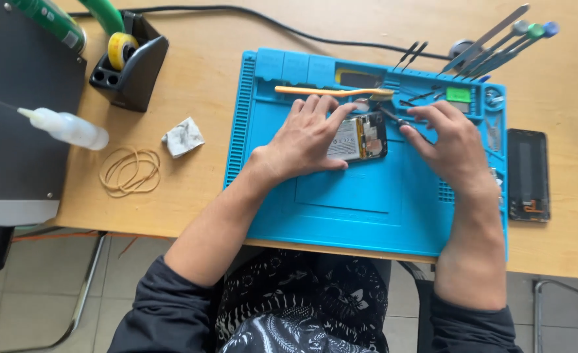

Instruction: Removing screws from the internal body of a smartphone using a precision screwdriver on a repair mat.

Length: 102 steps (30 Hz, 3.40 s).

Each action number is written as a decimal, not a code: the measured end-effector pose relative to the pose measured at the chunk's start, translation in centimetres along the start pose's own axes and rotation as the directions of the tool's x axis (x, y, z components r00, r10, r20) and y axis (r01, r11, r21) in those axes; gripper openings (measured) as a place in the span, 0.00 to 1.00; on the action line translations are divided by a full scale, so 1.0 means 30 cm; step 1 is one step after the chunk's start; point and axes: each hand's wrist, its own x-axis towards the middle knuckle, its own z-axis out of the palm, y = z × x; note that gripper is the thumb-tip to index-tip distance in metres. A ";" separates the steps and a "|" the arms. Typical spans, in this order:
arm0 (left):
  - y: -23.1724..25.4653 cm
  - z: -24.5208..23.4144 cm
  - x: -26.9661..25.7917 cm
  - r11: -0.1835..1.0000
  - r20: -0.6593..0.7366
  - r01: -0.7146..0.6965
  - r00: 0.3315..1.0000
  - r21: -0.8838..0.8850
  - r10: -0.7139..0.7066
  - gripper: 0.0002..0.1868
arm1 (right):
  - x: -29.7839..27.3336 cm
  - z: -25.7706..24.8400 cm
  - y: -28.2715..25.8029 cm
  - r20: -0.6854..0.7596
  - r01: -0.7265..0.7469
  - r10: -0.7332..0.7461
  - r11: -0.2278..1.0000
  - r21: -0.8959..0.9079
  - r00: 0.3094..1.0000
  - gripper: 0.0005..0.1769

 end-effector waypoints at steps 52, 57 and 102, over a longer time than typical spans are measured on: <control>0.091 0.030 -0.023 0.947 0.070 -0.258 0.966 0.194 0.249 0.48 | -0.020 0.006 -0.071 -0.419 0.083 0.203 0.817 0.571 0.885 0.54; 0.035 0.073 0.026 0.941 0.053 -0.283 0.959 0.185 0.278 0.56 | -0.033 0.033 -0.067 -0.380 0.047 0.246 0.784 0.619 0.892 0.56; -0.104 -0.034 0.016 0.962 0.070 -0.255 0.963 -0.098 0.262 0.44 | 0.018 0.064 -0.121 -0.247 -0.054 0.238 0.815 0.577 0.939 0.45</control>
